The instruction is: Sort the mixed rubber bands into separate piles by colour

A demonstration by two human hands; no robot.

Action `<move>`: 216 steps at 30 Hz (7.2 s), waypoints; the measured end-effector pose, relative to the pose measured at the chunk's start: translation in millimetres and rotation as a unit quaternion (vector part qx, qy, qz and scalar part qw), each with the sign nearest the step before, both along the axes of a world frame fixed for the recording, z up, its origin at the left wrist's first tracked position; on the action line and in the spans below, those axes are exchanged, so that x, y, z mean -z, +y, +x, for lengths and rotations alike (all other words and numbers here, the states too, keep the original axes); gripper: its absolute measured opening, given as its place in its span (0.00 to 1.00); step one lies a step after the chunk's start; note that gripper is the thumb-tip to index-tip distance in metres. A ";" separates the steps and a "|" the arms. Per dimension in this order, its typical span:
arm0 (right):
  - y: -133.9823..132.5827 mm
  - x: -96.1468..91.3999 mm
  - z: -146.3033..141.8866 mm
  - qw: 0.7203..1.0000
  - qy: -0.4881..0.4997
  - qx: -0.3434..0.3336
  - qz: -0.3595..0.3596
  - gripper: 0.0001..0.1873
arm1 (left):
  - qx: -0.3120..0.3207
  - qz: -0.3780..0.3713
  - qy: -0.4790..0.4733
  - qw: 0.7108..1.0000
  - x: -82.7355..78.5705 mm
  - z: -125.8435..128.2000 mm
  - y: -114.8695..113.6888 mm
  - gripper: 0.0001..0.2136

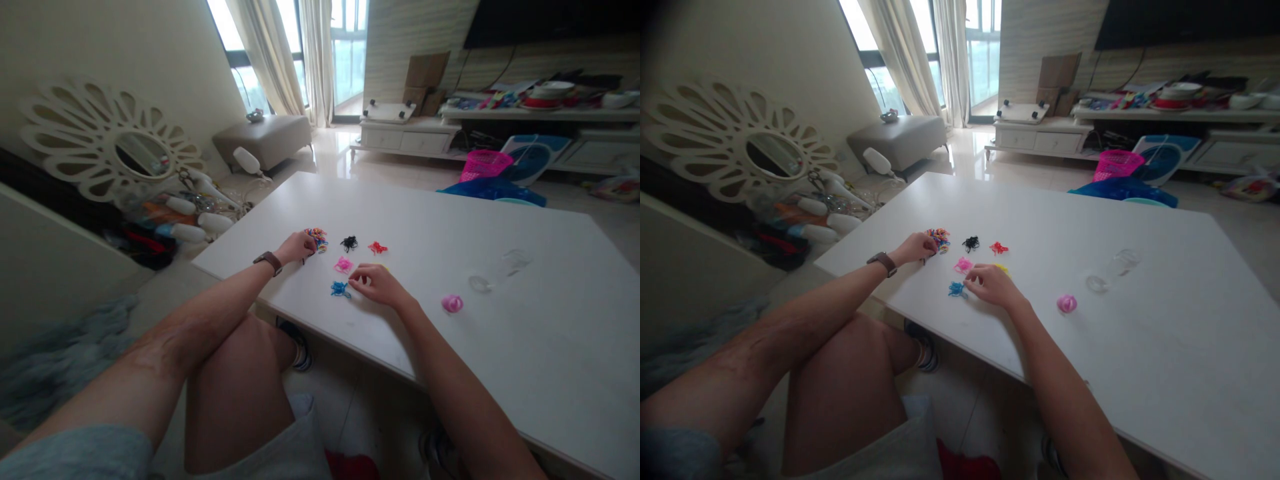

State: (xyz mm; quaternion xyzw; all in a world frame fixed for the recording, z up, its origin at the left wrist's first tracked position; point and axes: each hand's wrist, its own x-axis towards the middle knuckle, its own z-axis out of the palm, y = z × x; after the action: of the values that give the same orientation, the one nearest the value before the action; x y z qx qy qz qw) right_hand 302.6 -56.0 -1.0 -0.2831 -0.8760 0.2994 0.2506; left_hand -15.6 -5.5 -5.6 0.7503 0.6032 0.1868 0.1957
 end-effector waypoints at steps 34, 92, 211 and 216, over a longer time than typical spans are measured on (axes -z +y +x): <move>-0.6 -1.0 -0.6 1.000 -0.007 0.003 0.000 0.09 | -0.011 0.000 -0.045 0.999 -10.3 14.1 -8.1 0.05; -0.8 0.0 -1.0 0.996 0.043 0.032 0.065 0.18 | 0.179 -0.044 -0.195 0.963 -41.8 73.1 -25.2 0.09; 7.0 8.4 -1.2 0.992 0.021 0.084 0.097 0.16 | 0.097 0.002 -0.163 0.982 -36.9 81.3 -5.2 0.07; 7.5 14.2 -4.3 0.989 -0.044 0.065 0.128 0.17 | 0.071 -0.002 -0.185 0.980 -36.0 78.8 -4.9 0.09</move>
State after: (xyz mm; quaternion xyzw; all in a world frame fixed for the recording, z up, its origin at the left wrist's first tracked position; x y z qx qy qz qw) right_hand 298.3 -48.6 -15.2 -0.3181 -0.8971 0.1548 0.2646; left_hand 63.2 -10.4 30.4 0.7437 0.5016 0.3069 0.3181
